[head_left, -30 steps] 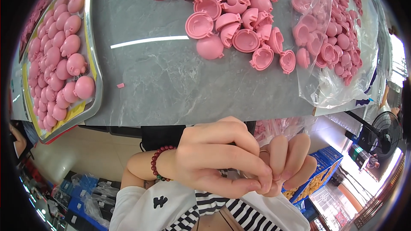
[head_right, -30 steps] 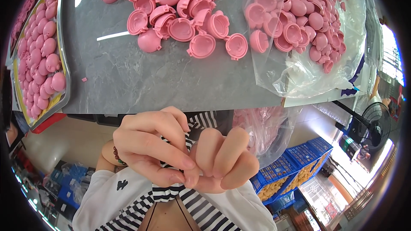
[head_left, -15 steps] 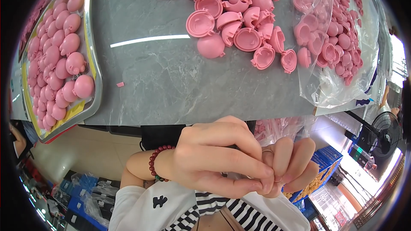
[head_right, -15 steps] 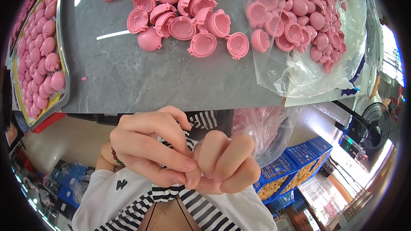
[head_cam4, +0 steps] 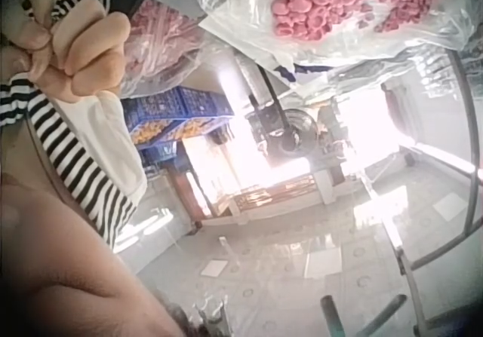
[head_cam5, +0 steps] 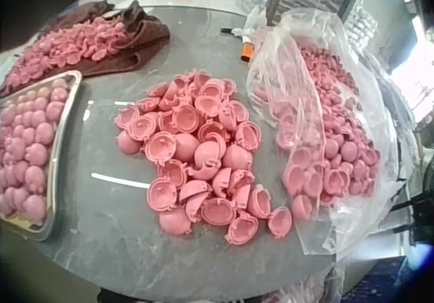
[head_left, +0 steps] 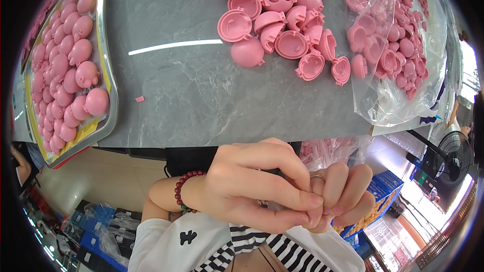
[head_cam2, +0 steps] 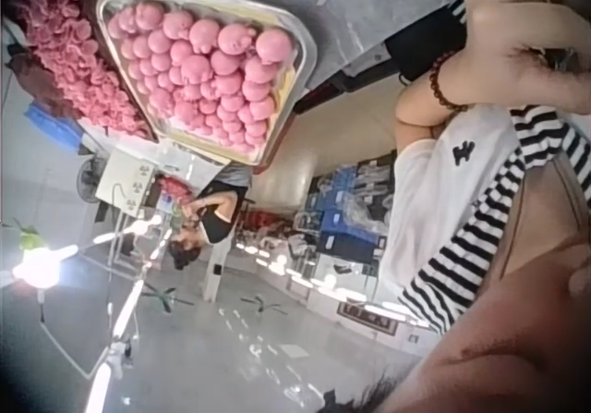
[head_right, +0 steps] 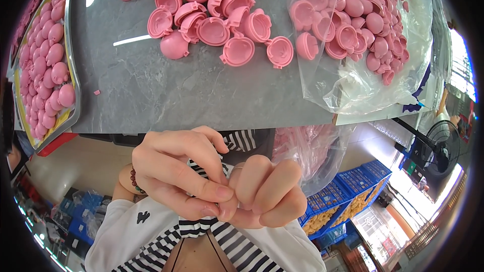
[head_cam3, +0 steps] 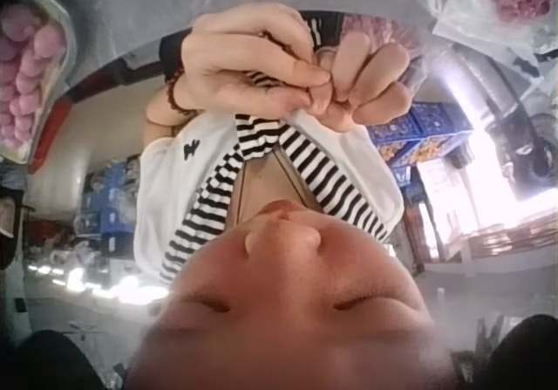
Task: The worker applies glue to the edges of pink plastic shell halves and joins them together to form small spheres.
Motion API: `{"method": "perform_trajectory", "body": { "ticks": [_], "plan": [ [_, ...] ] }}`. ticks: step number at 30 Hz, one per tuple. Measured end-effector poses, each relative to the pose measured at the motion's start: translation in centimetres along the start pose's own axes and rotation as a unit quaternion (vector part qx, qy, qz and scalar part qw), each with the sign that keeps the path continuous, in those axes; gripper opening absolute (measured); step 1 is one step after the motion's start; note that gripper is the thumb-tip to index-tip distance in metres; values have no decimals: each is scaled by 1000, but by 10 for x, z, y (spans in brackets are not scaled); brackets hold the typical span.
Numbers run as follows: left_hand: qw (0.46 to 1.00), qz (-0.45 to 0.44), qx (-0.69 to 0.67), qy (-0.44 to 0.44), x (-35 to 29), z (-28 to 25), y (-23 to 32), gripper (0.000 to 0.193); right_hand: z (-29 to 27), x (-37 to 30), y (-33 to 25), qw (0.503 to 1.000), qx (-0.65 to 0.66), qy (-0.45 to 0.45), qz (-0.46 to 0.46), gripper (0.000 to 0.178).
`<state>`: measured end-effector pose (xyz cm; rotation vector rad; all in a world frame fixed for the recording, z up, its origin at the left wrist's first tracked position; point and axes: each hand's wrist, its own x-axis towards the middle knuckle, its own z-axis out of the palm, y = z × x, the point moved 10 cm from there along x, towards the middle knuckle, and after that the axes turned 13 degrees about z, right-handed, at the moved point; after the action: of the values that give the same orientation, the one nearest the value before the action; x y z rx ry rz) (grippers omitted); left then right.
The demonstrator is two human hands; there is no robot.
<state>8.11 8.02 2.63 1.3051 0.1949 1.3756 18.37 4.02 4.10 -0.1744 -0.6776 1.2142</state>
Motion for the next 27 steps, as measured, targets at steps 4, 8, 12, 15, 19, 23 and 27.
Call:
{"method": "perform_trajectory", "body": {
  "ticks": [4, 8, 12, 15, 19, 23, 27],
  "plan": [
    [1000, 1, -7, -5, 1, 1, 0, 24, 0, 0, -1, 1000, 8, 8, -20, 30],
    [1000, -13, -2, -3, -2, 1, -1, 23, 1, -1, 0, 1000, -5, 6, 5, 30],
    [1000, -17, 1, 9, -3, 1, -2, 22, 2, 0, -3, 999, -43, 10, -20, 30],
    [1000, -13, 10, 4, -1, 1, -1, 22, 1, -1, -4, 998, -55, 8, -13, 31],
    [1000, -14, 22, 13, -2, 0, -1, 24, 0, -1, -3, 998, -55, 4, 0, 31],
    [999, -17, 31, 19, -2, -2, -1, 25, 1, -1, -4, 997, -76, 9, -17, 31],
    [999, -17, 34, 30, -3, -2, -2, 24, 0, -2, -5, 997, -71, 8, -15, 32]
  ]
}}
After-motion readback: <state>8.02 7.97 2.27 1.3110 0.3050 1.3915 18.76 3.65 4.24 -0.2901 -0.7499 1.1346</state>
